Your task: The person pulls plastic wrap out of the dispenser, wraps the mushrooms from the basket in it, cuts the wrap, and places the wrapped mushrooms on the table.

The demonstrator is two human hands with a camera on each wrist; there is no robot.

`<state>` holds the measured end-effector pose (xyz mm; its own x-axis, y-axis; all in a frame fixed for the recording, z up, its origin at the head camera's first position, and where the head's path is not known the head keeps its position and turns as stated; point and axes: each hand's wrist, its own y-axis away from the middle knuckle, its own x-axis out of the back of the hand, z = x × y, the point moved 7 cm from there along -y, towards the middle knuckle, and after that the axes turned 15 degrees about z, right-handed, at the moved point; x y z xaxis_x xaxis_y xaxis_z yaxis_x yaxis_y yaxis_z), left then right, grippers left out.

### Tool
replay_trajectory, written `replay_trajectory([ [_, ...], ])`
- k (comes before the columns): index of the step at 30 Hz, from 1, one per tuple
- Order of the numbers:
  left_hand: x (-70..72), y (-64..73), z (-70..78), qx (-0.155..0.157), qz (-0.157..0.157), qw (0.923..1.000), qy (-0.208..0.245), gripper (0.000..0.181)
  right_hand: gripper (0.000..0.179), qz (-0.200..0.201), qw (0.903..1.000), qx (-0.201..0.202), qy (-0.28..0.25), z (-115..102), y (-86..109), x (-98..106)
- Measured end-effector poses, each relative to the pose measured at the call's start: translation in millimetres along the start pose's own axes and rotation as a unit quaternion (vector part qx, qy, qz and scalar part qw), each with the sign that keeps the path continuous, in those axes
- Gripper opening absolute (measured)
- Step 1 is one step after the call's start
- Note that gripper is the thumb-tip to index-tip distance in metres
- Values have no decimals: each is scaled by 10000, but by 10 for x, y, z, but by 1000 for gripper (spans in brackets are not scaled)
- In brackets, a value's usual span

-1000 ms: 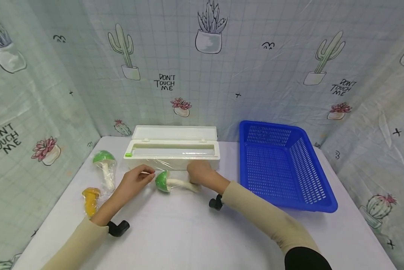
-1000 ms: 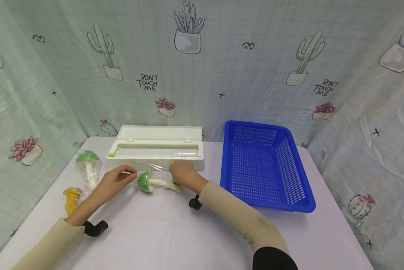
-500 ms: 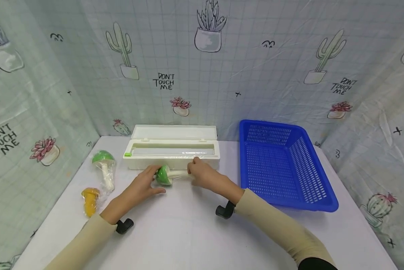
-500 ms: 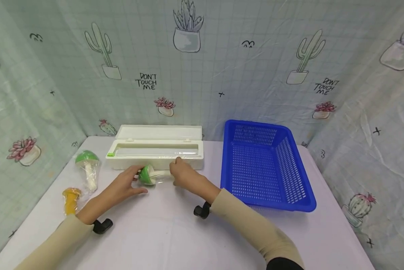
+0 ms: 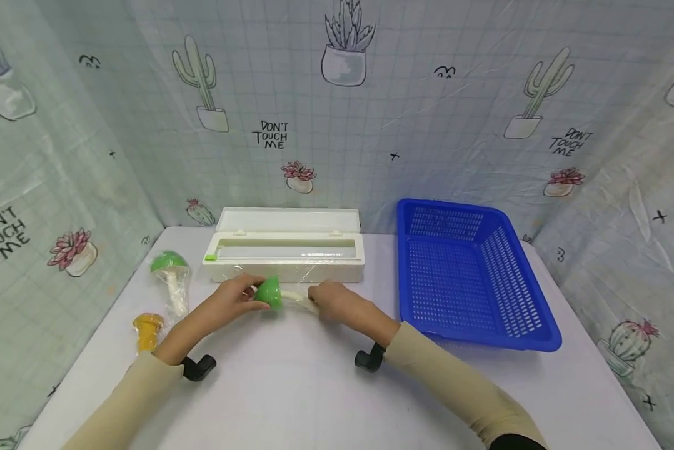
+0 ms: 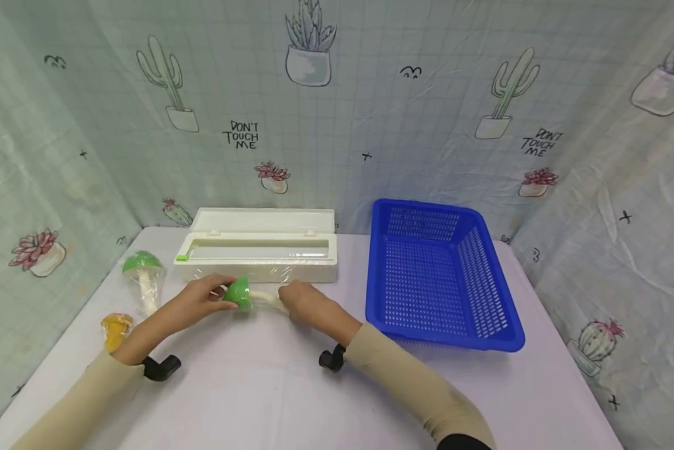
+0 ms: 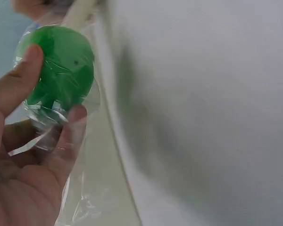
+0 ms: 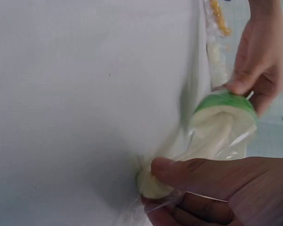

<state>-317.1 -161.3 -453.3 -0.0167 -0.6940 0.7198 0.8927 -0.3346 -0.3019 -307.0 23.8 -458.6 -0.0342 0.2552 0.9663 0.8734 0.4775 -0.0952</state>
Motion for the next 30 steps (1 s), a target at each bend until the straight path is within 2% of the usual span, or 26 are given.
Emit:
replay_trajectory([
  [5, -58, 20, -41, -387, -206, 9988, -206, 60, 13, -81, 9996, 176, 228, -34, -26, -10],
  [9, -15, 85, -95, -290, -566, 9978, -193, 61, 22, -178, 9988, 395, 245, -71, -23, 11],
  [11, 72, 109, -116, -184, -479, 9984, -245, 55, 24, -223, 9987, 428, 183, -79, -17, 25],
  [12, 137, 110, -127, -114, -252, 9993, -263, 48, 24, -236, 9984, 468, 195, -82, -13, 28],
  [13, 219, 105, -134, -48, 109, 9995, -293, 42, 24, -244, 9982, 510, 207, -84, -10, 31],
  [15, 400, 94, -145, 136, 1100, 9933, -332, 32, 22, -280, 9976, 577, 252, -83, -7, 32],
  [17, 556, 87, -164, 350, 2131, 9758, -343, 28, 21, -320, 9973, 577, 313, -61, -11, 29],
  [18, 612, 85, -177, 477, 2531, 9658, -311, 30, 20, -369, 9973, 548, 327, -49, -14, 31],
  [19, 648, 80, -198, 620, 2811, 9572, -290, 36, 19, -433, 9974, 485, 318, -35, -17, 33],
  [20, 663, 69, -225, 781, 2962, 9515, -269, 45, 18, -504, 9973, 424, 314, -22, -20, 38],
  [22, 654, 33, -300, 1090, 2942, 9493, -200, 65, 15, -624, 9968, 371, 338, -7, -28, 55],
  [24, 626, -4, -389, 1346, 2746, 9520, -148, 79, 13, -755, 9960, 339, 323, -2, -29, 83],
  [27, 596, -36, -525, 1565, 2442, 9569, -147, 84, 9, -900, 9945, 447, 287, -5, -41, 149],
  [30, 605, -35, -634, 1625, 2379, 9575, -160, 80, 6, -995, 9930, 608, 207, -8, -72, 241],
])
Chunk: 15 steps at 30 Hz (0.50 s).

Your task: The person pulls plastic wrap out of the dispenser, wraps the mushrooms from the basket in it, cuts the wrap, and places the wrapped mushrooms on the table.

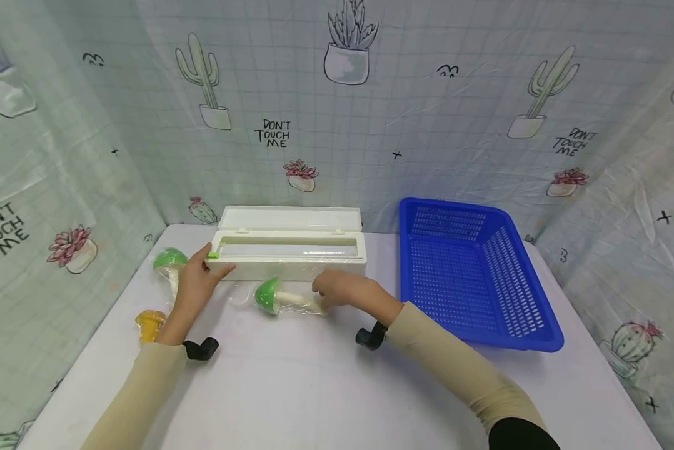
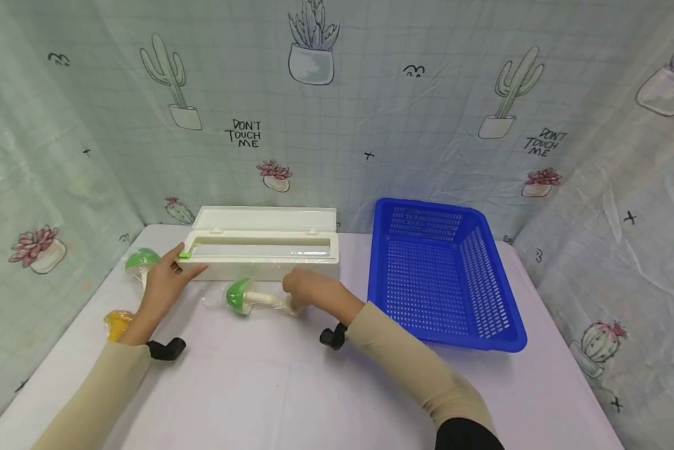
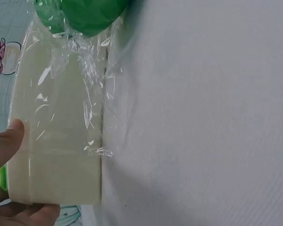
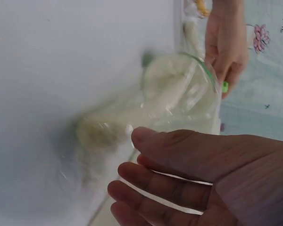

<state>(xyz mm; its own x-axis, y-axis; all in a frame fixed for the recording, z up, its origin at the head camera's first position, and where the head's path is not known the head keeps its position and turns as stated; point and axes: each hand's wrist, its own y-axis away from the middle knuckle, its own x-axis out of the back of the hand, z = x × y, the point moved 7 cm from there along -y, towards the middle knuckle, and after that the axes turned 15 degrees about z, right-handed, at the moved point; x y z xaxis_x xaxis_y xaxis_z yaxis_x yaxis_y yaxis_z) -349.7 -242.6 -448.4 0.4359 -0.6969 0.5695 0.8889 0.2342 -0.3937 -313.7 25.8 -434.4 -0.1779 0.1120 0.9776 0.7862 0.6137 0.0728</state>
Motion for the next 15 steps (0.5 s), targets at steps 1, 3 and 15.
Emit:
replay_trajectory([
  [1, 15, -7, -31, -1, 5, 10000, -22, 79, 6, -6, 10000, 81, 1, -4, -15, 35],
  [3, 47, -22, -72, -31, 60, 10000, -63, 77, 10, 34, 9996, 285, 46, -15, -53, 108],
  [15, 104, -113, -151, 415, 224, 9987, 185, 69, 29, 250, 9562, 2843, 646, -284, -290, 409],
])
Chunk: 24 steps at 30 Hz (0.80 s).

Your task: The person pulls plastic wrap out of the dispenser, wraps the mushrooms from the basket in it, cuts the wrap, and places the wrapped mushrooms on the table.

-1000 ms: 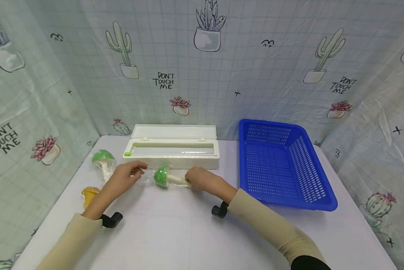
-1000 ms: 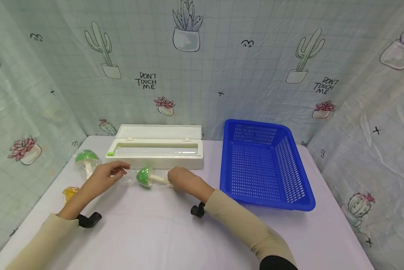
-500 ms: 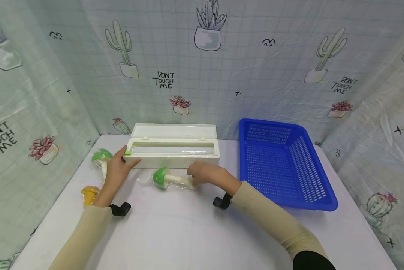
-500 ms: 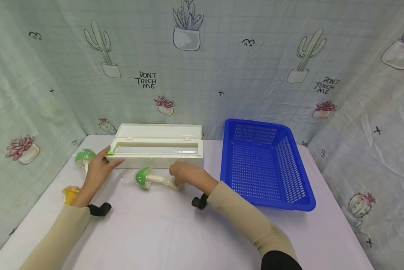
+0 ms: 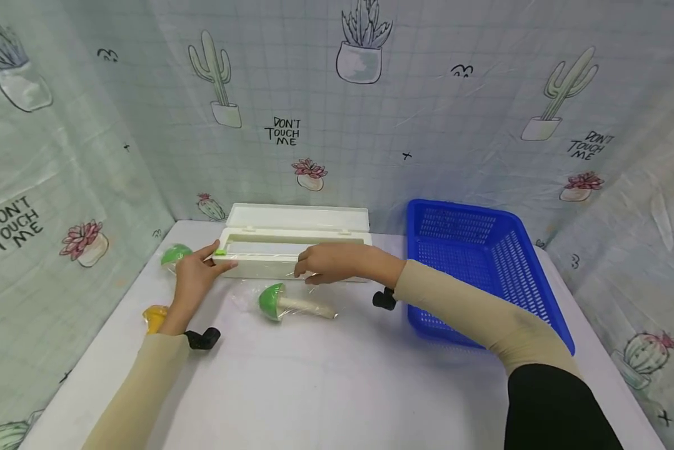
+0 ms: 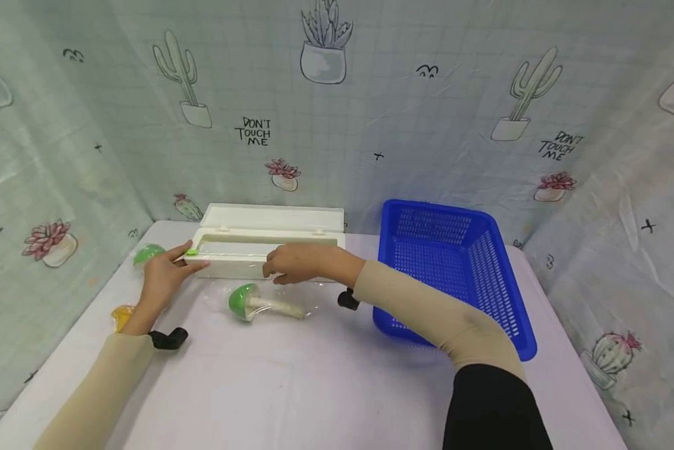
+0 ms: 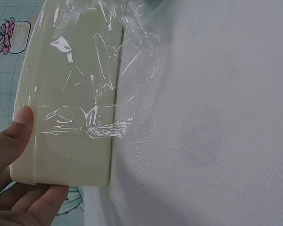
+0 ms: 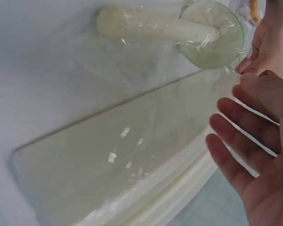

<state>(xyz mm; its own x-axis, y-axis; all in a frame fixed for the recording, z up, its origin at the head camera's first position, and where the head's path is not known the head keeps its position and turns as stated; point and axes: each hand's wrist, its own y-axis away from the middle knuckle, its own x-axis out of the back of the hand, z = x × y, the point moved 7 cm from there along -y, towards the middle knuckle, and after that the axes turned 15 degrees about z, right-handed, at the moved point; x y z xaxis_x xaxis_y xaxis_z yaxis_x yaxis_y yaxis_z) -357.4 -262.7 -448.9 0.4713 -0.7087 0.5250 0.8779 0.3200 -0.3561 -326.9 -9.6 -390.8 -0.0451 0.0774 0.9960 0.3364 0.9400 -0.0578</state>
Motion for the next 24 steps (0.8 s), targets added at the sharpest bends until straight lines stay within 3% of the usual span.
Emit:
replay_trajectory([
  [8, 11, -29, -61, 166, 133, 9993, 298, 69, 28, 234, 9981, 558, 90, -12, -566, 53],
  [15, 38, -24, -77, 237, 312, 9982, 444, 67, 26, 514, 9963, 682, 129, -18, -1094, 47],
  [19, 46, -23, -96, 225, 364, 9983, 406, 65, 25, 556, 9968, 555, 124, 8, -1352, -17],
  [24, 54, -43, -91, 219, 434, 9986, 228, 63, 24, 528, 9985, 102, 23, 95, -1631, -32],
])
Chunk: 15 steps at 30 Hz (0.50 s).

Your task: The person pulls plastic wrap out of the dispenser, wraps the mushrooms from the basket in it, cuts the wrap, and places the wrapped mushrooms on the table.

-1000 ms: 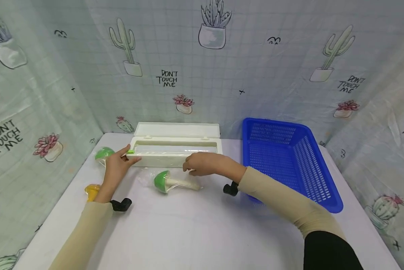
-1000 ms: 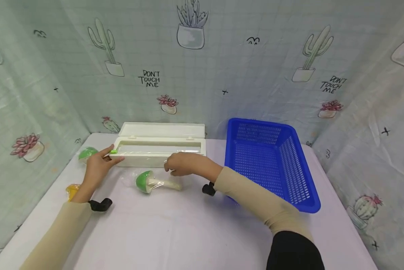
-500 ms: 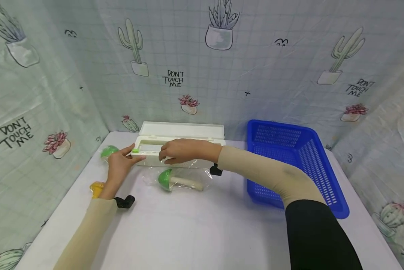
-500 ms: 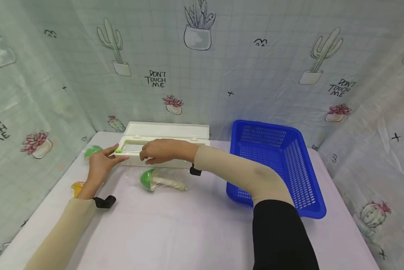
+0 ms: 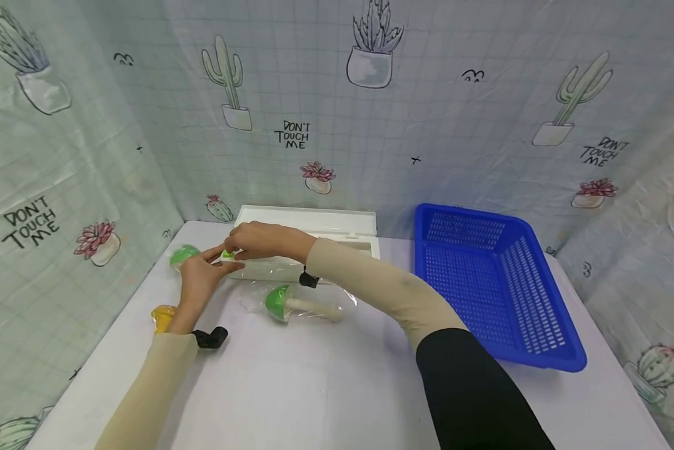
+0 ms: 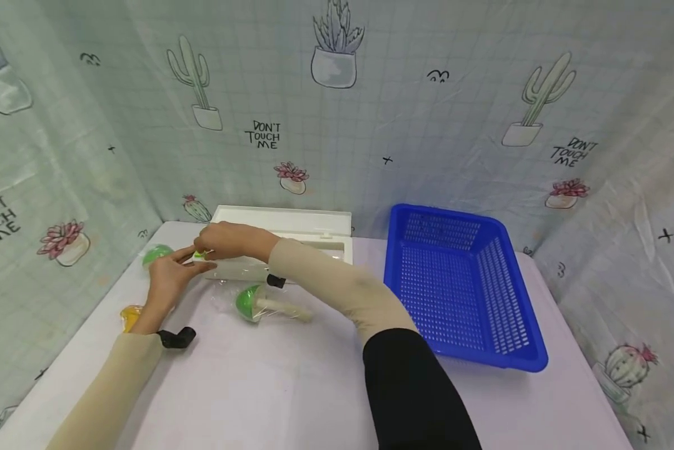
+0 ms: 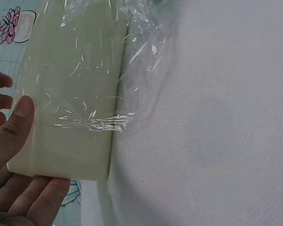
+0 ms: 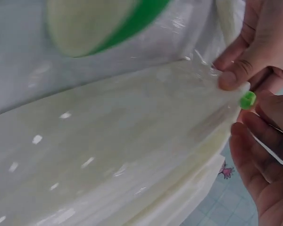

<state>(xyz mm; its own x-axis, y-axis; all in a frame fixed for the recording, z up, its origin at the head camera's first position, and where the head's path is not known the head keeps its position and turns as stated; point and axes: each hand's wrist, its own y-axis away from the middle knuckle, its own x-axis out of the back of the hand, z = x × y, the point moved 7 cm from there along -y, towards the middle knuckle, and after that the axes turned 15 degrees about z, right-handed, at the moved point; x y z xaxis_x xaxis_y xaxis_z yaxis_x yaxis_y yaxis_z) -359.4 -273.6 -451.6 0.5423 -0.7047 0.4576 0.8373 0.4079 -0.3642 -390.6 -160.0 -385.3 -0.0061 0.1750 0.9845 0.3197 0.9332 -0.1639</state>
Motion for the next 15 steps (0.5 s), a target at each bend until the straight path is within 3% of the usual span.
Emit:
replay_trajectory([
  [5, 18, -26, -19, 60, 0, 9998, -213, 64, 24, -238, 9990, -310, -231, 47, -189, 7],
  [15, 37, -49, -64, 192, -21, 9996, -224, 68, 23, -271, 9972, -272, -642, 102, -291, -42],
])
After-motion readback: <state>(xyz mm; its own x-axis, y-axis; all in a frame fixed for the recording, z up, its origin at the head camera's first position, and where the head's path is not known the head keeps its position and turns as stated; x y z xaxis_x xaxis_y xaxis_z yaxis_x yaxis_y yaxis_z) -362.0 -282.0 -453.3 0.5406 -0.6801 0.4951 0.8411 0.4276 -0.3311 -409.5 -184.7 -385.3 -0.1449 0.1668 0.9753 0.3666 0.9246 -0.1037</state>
